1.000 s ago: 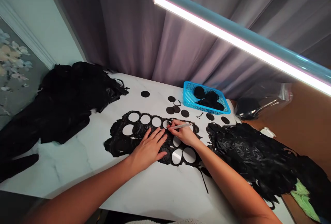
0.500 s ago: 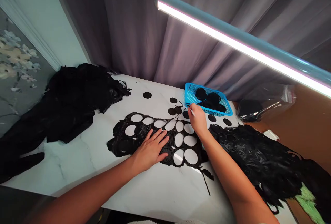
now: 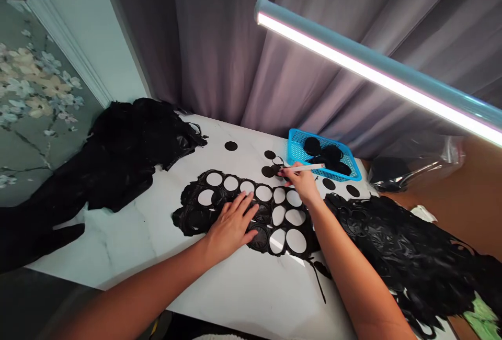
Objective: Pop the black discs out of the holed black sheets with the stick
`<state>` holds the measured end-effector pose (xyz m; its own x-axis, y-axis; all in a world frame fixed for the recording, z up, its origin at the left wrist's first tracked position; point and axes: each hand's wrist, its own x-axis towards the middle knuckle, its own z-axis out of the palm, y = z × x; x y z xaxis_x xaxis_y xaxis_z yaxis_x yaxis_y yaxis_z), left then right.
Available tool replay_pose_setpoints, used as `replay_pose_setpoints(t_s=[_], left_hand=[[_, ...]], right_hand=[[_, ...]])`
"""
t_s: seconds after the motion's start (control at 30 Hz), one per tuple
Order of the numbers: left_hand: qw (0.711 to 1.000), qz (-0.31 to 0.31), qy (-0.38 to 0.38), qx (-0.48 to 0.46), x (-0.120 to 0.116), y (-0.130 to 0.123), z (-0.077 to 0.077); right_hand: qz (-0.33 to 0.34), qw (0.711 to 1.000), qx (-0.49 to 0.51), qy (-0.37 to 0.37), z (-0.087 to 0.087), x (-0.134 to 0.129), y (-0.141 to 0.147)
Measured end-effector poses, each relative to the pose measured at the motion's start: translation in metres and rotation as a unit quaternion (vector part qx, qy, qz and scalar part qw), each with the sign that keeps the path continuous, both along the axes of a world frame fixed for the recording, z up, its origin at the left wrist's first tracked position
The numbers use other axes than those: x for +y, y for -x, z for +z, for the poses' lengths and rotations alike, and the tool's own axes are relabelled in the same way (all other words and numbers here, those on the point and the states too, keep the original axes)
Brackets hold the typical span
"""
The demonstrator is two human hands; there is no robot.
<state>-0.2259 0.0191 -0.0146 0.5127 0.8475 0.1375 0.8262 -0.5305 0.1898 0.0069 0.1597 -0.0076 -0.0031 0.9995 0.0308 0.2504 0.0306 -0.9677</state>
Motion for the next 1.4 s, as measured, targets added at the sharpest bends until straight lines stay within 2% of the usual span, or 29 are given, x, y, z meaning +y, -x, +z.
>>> replay_pose_setpoints(t_s=[0.1, 0.2, 0.3, 0.4, 0.57, 0.67, 0.73, 0.87, 0.93, 0.97, 1.0, 1.07, 1.1, 1.17, 1.27, 1.4], left_hand=[[0.996, 0.078, -0.010, 0.038, -0.001, 0.000, 0.006], [0.994, 0.088, 0.000, 0.067, -0.003, 0.002, 0.012], [0.994, 0.085, 0.005, 0.073, -0.007, 0.006, 0.013], [0.995, 0.075, 0.003, 0.061, -0.008, 0.010, 0.010], [0.998, 0.045, -0.020, 0.041, -0.005, 0.014, 0.000], [0.999, 0.030, -0.008, 0.032, -0.002, 0.016, -0.001], [0.999, 0.024, 0.011, 0.021, -0.001, 0.016, -0.001], [0.999, 0.018, 0.032, 0.002, 0.000, 0.017, 0.000], [0.999, 0.017, 0.032, -0.003, 0.000, 0.018, -0.002], [0.999, 0.017, 0.031, -0.005, 0.000, 0.018, -0.003], [0.999, 0.017, 0.030, -0.007, 0.000, 0.018, -0.004], [0.999, 0.016, 0.031, -0.010, 0.000, 0.019, -0.006], [0.999, 0.015, 0.031, -0.011, 0.000, 0.020, -0.006], [0.999, 0.012, 0.033, -0.012, 0.000, 0.021, -0.007], [0.999, 0.010, 0.036, -0.012, 0.000, 0.024, -0.005], [0.999, 0.010, 0.041, -0.009, -0.003, 0.026, 0.000]], right_hand=[[0.108, 0.986, 0.104, 0.072, -0.006, -0.018, 0.035], [0.183, 0.971, 0.120, 0.096, -0.008, -0.031, 0.060], [0.232, 0.972, 0.011, 0.033, -0.008, -0.037, 0.069], [0.257, 0.961, -0.096, -0.031, -0.008, -0.041, 0.070], [0.269, 0.954, -0.115, -0.057, -0.011, -0.042, 0.071], [0.272, 0.945, -0.155, -0.099, -0.013, -0.043, 0.071], [0.282, 0.923, -0.211, -0.152, -0.012, -0.047, 0.071], [0.339, 0.841, -0.335, -0.258, -0.009, -0.063, 0.073], [0.351, 0.816, -0.363, -0.279, -0.008, -0.064, 0.074], [0.340, 0.820, -0.367, -0.279, -0.007, -0.060, 0.073], [0.306, 0.838, -0.361, -0.271, -0.005, -0.052, 0.072], [0.190, 0.894, -0.330, -0.237, 0.000, -0.027, 0.066], [0.103, 0.923, -0.303, -0.212, 0.004, -0.012, 0.063], [0.012, 0.941, -0.277, -0.194, 0.012, 0.019, 0.056], [-0.030, 0.956, -0.234, -0.173, 0.021, 0.053, 0.051], [-0.006, 0.983, -0.147, -0.110, 0.018, 0.067, 0.060]])
